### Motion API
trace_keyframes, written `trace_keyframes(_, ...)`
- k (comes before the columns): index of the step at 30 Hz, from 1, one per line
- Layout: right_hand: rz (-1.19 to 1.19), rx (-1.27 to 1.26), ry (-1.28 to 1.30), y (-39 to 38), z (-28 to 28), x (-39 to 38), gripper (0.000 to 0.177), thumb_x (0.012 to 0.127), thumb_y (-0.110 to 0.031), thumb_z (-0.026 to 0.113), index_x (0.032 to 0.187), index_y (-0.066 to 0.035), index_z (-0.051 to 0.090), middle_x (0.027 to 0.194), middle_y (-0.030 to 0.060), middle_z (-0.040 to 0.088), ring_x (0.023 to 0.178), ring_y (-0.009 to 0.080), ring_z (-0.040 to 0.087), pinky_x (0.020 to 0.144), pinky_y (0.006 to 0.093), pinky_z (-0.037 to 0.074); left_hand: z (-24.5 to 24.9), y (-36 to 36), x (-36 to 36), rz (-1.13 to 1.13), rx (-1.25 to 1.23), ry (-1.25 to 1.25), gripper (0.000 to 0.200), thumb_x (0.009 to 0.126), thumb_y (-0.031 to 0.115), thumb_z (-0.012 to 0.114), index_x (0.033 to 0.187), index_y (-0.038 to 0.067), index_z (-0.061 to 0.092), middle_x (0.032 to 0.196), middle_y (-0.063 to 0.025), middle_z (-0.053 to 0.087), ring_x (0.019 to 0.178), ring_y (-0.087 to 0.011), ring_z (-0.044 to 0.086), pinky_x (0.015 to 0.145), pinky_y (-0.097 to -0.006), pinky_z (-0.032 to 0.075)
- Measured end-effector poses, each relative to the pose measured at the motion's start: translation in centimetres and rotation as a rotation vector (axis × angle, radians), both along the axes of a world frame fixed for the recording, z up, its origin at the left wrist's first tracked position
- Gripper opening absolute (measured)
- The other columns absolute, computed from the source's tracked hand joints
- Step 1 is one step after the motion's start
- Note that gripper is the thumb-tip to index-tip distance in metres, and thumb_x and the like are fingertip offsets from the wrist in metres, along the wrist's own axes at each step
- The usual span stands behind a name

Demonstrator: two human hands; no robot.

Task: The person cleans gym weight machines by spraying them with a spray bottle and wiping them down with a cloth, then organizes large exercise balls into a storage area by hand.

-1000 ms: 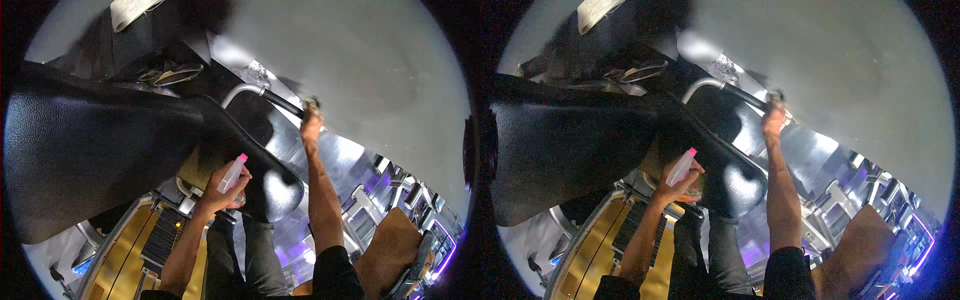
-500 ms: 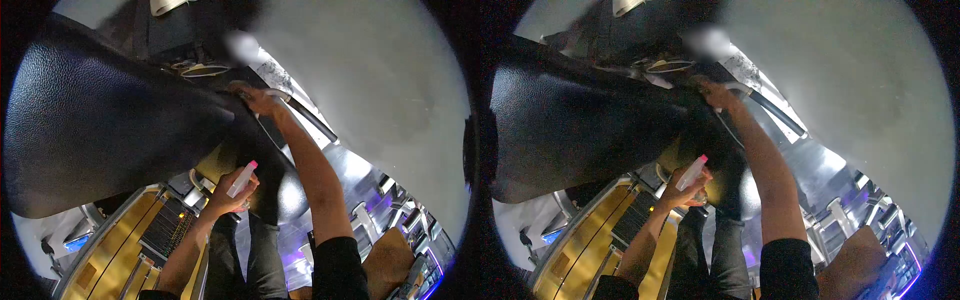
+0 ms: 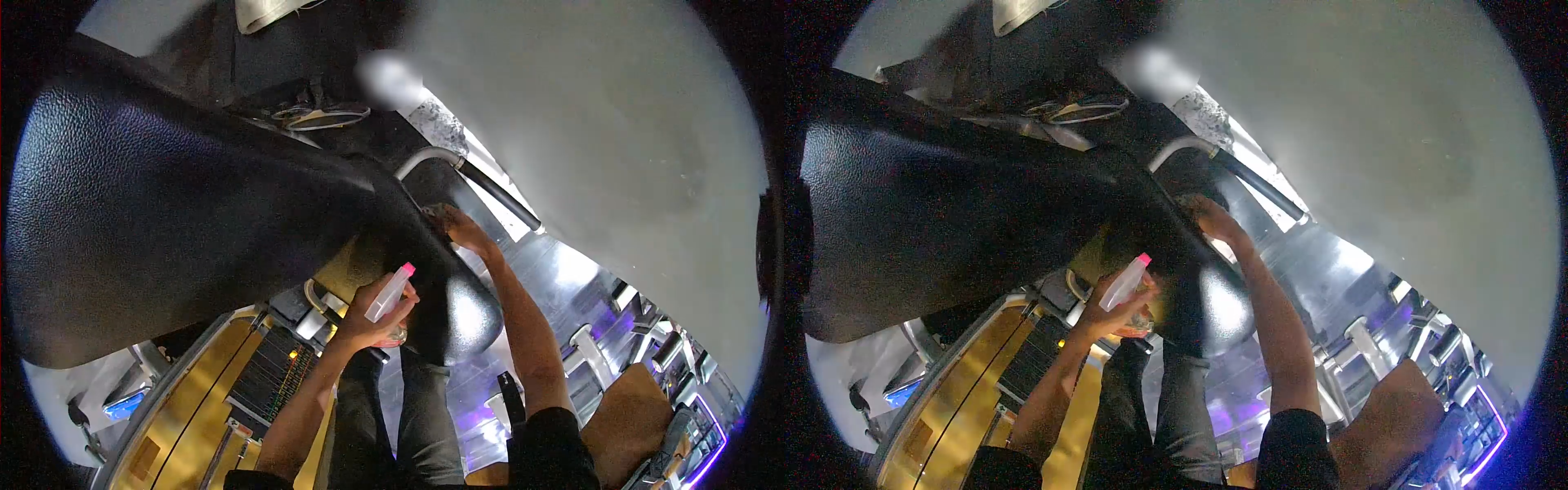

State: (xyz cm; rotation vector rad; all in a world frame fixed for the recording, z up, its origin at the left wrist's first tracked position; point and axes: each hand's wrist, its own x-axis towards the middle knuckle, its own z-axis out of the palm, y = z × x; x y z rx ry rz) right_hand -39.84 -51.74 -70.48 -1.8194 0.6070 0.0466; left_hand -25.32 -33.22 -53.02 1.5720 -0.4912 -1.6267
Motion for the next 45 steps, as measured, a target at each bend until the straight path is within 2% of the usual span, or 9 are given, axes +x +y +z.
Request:
trace_keyframes(8,-0.687,0.129,-0.385,-0.3,-20.6,7.2,0.029,0.095,-0.027,0.045,0.107,-0.002,0.056,0.099,0.0122,0.059,0.089,0.0211,0.058,0.076,0.0346,0.05,-0.6,-0.1,0.5,0.066,0.04,0.073,0.013,0.086,0.011,0.06,0.096,0.006,0.056,0.082,-0.0035,0.06,0.065,-0.0091,0.058,0.057,-0.0252,0.051)
trace_keyframes(11,-0.838,0.204,-0.324,-2.1,-21.1,6.6,0.024,0.089,-0.02,0.049,0.106,-0.004,0.056,0.105,0.0133,0.059,0.093,0.0237,0.059,0.078,0.0373,0.051,-0.3,-0.5,0.9,-0.015,0.031,-0.052,0.013,0.086,0.011,0.06,0.097,0.005,0.055,0.085,-0.0047,0.061,0.066,-0.0096,0.059,0.056,-0.0252,0.051)
trace_keyframes(13,-1.591,1.223,-0.58,-2.6,-7.0,9.3,0.028,0.087,-0.015,0.054,0.112,-0.005,0.052,0.107,0.012,0.059,0.095,0.0261,0.059,0.079,0.0394,0.052,-0.4,-0.5,1.2,0.008,0.011,-0.042,0.014,0.086,0.011,0.061,0.097,0.005,0.055,0.086,-0.0051,0.061,0.066,-0.0097,0.059,0.056,-0.0253,0.052)
trace_keyframes(16,-1.827,0.833,-0.579,-0.7,-4.8,12.1,0.024,0.094,-0.021,0.044,0.112,-0.005,0.05,0.103,0.0114,0.058,0.09,0.028,0.06,0.077,0.043,0.053,-0.7,-0.1,0.8,0.043,-0.033,-0.017,0.015,0.086,0.011,0.061,0.098,0.005,0.054,0.087,-0.0054,0.061,0.068,-0.0097,0.059,0.056,-0.0256,0.053)
trace_keyframes(22,-1.539,0.817,-0.703,0.7,0.7,10.1,0.027,0.096,-0.013,0.045,0.121,-0.004,0.047,0.11,0.0127,0.057,0.099,0.0233,0.058,0.09,0.0357,0.047,-0.1,0.0,0.7,0.066,0.027,0.03,0.015,0.086,0.011,0.061,0.099,0.005,0.054,0.085,-0.0047,0.06,0.068,-0.0096,0.059,0.059,-0.0256,0.053)
trace_keyframes(25,-1.213,-0.353,-0.354,-1.7,2.1,9.4,0.044,0.092,-0.008,0.051,0.135,-0.007,0.041,0.117,0.0156,0.055,0.104,0.0224,0.056,0.09,0.0315,0.044,-0.5,0.7,0.6,0.075,-0.002,-0.052,0.015,0.087,0.013,0.06,0.098,0.005,0.055,0.081,-0.004,0.059,0.067,-0.0097,0.058,0.059,-0.026,0.052)
trace_keyframes(28,-0.641,-0.672,0.142,-5.8,-1.5,8.3,0.041,0.084,-0.001,0.054,0.124,-0.012,0.051,0.102,0.0205,0.059,0.092,0.0332,0.059,0.086,0.0404,0.046,-0.5,1.1,1.1,-0.038,-0.017,-0.049,0.015,0.087,0.014,0.06,0.098,0.005,0.055,0.079,-0.0032,0.059,0.067,-0.0099,0.058,0.06,-0.0264,0.052)
trace_keyframes(38,0.482,-0.563,0.033,-8.2,-1.3,12.5,0.029,0.083,-0.006,0.054,0.11,-0.015,0.061,0.106,0.0118,0.061,0.11,0.0287,0.052,0.097,0.0397,0.042,-1.4,2.1,0.8,0.108,-0.021,0.051,0.015,0.087,0.011,0.061,0.099,0.005,0.055,0.083,-0.0032,0.058,0.069,-0.0088,0.057,0.06,-0.0257,0.051)
trace_keyframes(45,0.316,-0.633,0.25,-7.8,0.2,11.2,0.031,0.08,-0.009,0.059,0.111,-0.015,0.061,0.112,0.0081,0.057,0.107,0.0325,0.056,0.089,0.0411,0.05,-0.5,0.7,0.8,0.075,-0.002,0.05,0.013,0.087,0.009,0.06,0.098,0.007,0.055,0.08,-0.002,0.058,0.066,-0.0083,0.057,0.058,-0.0242,0.048)
